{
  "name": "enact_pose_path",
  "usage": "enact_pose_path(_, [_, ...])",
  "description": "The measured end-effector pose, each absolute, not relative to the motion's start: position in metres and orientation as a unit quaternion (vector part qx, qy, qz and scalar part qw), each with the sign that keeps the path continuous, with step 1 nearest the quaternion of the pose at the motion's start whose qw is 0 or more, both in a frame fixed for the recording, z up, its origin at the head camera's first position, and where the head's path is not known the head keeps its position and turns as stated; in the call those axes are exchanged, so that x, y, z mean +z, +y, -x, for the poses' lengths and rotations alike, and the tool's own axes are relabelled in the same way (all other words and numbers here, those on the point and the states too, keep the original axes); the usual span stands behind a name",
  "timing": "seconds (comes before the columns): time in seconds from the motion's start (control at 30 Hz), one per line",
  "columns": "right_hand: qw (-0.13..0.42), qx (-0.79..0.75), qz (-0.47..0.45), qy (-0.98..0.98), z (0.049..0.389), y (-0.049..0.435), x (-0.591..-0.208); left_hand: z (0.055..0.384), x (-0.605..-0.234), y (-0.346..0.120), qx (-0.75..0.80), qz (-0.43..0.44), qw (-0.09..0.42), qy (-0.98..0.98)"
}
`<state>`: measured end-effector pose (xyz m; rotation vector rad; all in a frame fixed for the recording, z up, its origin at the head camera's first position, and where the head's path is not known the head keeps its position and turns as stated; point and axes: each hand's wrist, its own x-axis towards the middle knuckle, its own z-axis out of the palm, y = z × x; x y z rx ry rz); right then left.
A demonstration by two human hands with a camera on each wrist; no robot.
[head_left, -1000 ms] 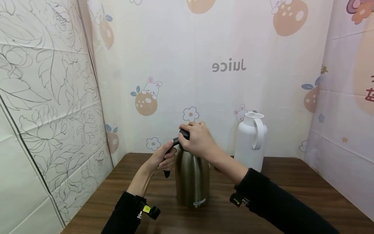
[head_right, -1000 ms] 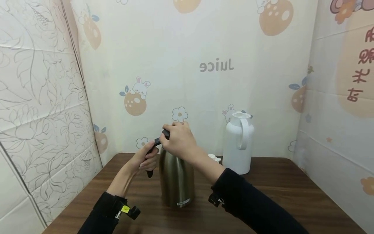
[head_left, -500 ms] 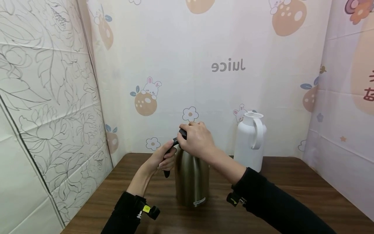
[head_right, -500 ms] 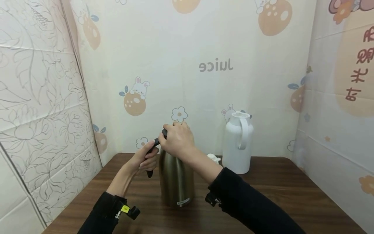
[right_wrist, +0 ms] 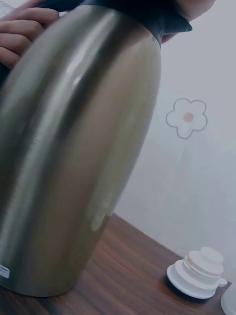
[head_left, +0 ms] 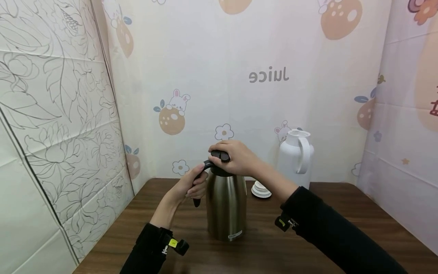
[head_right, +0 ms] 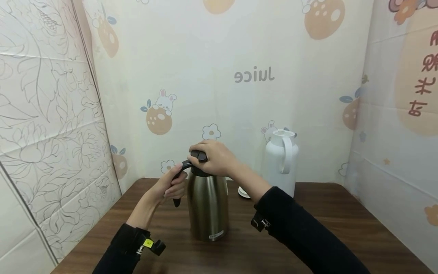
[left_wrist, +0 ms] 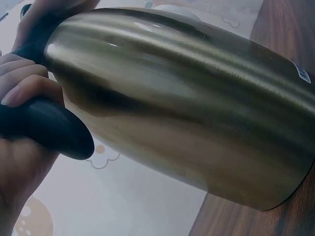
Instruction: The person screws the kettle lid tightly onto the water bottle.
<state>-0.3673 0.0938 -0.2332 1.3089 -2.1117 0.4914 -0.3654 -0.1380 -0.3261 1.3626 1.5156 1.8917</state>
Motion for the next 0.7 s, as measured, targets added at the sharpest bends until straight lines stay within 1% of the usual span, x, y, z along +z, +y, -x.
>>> enact_pose_path(0.2, [0.294,0.192,-0.507,-0.787,0.379,0.093,-0.232,0.366,-0.327,-0.138,0.671,-0.479,0.181,0.536])
enact_pose_path(0.4, [0.292,0.204,-0.468,-0.809,0.377,0.090,-0.235,0.366,-0.326,-0.138,0.673,-0.479,0.182,0.534])
enact_pose_path(0.7, [0.296,0.208,-0.403,-0.841,0.364,0.084,-0.236,0.363,-0.324,-0.136,0.676,-0.463,0.179,0.545])
